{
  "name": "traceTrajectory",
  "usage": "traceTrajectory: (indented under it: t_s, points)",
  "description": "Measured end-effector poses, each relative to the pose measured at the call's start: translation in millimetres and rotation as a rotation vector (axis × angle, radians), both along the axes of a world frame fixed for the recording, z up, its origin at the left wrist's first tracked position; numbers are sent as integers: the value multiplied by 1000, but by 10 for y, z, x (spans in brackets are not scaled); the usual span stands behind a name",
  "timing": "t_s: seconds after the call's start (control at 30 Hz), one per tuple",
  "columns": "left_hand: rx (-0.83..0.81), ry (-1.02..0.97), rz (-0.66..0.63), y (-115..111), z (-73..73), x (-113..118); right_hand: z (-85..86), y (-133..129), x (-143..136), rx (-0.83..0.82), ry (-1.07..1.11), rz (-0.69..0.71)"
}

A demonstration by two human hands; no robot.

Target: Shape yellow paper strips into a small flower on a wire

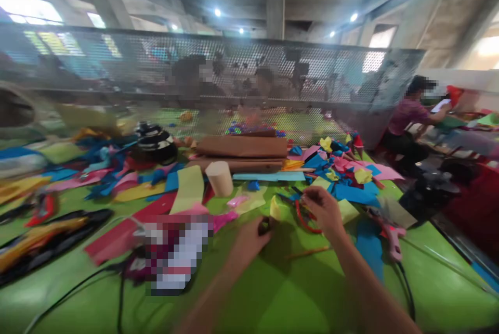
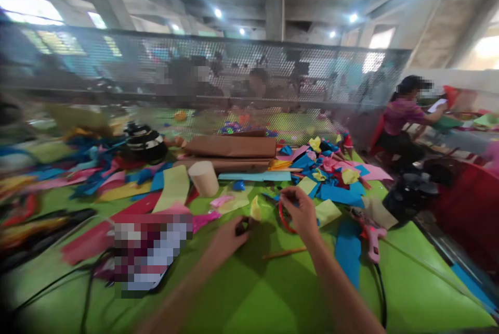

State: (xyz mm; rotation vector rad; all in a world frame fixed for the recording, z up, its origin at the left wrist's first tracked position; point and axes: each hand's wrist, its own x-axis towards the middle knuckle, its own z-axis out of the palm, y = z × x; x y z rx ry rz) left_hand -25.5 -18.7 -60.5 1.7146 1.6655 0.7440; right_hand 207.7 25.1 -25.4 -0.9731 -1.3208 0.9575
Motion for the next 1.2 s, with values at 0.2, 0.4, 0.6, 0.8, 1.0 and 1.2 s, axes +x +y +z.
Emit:
traceTrajectory:
  t_s: [0.2,0.4,0.6,0.8,1.0,1.2]
  points:
    - [34,-173,2,-23,45,-25,-16,18,42,-68,14,-22]
    - [8,-134,13,-27,46,-36,-12,33,64,-95,-15,-60]
    - [19,-22,7,-38,30,-6,-36,51,84,-116,-6,-43]
    - [69,-12,69,-65,66,-30,-25,28,86,-97,-5,-26]
    - [306,-235,82,-38,408,21,-10,-46,34,-69,-46,-2]
    - [148,-570,-100,79,545,357,8,-125,-84,64,-154,30]
